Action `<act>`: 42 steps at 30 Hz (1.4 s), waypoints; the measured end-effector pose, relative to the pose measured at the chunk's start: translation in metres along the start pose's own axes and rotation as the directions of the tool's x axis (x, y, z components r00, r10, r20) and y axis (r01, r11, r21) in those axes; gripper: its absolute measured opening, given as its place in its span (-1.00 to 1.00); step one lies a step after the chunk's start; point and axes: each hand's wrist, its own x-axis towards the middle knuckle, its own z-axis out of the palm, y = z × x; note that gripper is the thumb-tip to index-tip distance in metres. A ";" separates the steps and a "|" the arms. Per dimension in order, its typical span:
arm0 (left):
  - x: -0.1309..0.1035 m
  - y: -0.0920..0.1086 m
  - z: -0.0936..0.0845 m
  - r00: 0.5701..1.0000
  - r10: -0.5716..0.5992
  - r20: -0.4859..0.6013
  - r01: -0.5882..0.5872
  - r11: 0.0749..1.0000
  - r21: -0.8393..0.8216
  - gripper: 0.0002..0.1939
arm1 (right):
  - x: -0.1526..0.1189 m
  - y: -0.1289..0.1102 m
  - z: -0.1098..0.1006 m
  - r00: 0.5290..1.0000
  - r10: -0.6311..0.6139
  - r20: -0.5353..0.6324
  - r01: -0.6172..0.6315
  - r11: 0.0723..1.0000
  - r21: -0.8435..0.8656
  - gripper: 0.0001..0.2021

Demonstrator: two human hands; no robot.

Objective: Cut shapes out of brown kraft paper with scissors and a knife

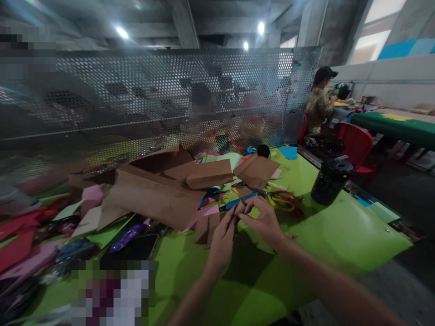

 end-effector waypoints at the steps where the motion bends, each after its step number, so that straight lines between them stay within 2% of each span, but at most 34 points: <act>1: 0.000 0.000 0.000 1.000 0.005 0.003 -0.005 1.000 0.003 -0.60 | 0.000 0.000 0.000 1.000 0.004 0.003 -0.004 1.000 0.000 -0.83; 8: 0.002 -0.007 -0.001 1.000 0.005 0.014 -0.005 1.000 0.010 -0.57 | -0.001 0.002 -0.001 0.997 -0.070 0.044 0.072 0.996 -0.048 -0.82; 13: 0.000 -0.009 -0.001 0.998 0.044 0.038 -0.047 0.996 0.071 -0.56 | -0.002 0.003 0.001 0.999 0.005 0.034 -0.004 1.000 -0.016 -0.82; 17: -0.004 -0.003 0.000 0.996 0.063 0.056 -0.068 0.993 0.094 -0.59 | -0.001 0.005 0.002 0.998 0.058 0.030 -0.059 0.998 0.032 -0.85; 20: -0.005 0.003 -0.002 0.997 0.054 0.061 -0.060 0.992 0.108 -0.60 | 0.002 0.003 0.001 0.996 0.084 -0.017 -0.083 0.995 0.052 -0.84; 25: -0.003 0.007 -0.006 0.999 0.030 0.031 -0.036 0.975 0.221 -0.62 | 0.007 0.001 -0.002 0.989 0.131 -0.074 -0.120 0.983 0.139 -0.79; 31: 0.000 0.002 -0.010 0.998 0.067 -0.008 -0.061 0.940 0.335 -0.67 | 0.008 0.002 -0.002 0.984 0.150 -0.098 -0.128 0.972 0.195 -0.72; 38: 0.001 0.000 -0.013 0.998 0.067 0.005 -0.065 0.961 0.268 -0.59 | 0.009 0.001 -0.005 0.973 0.226 -0.048 -0.203 0.934 0.295 -0.66; 42: 0.004 0.003 -0.017 0.999 0.040 0.011 -0.041 0.971 0.235 -0.57 | 0.010 0.005 -0.006 0.977 0.202 -0.070 -0.172 0.937 0.304 -0.64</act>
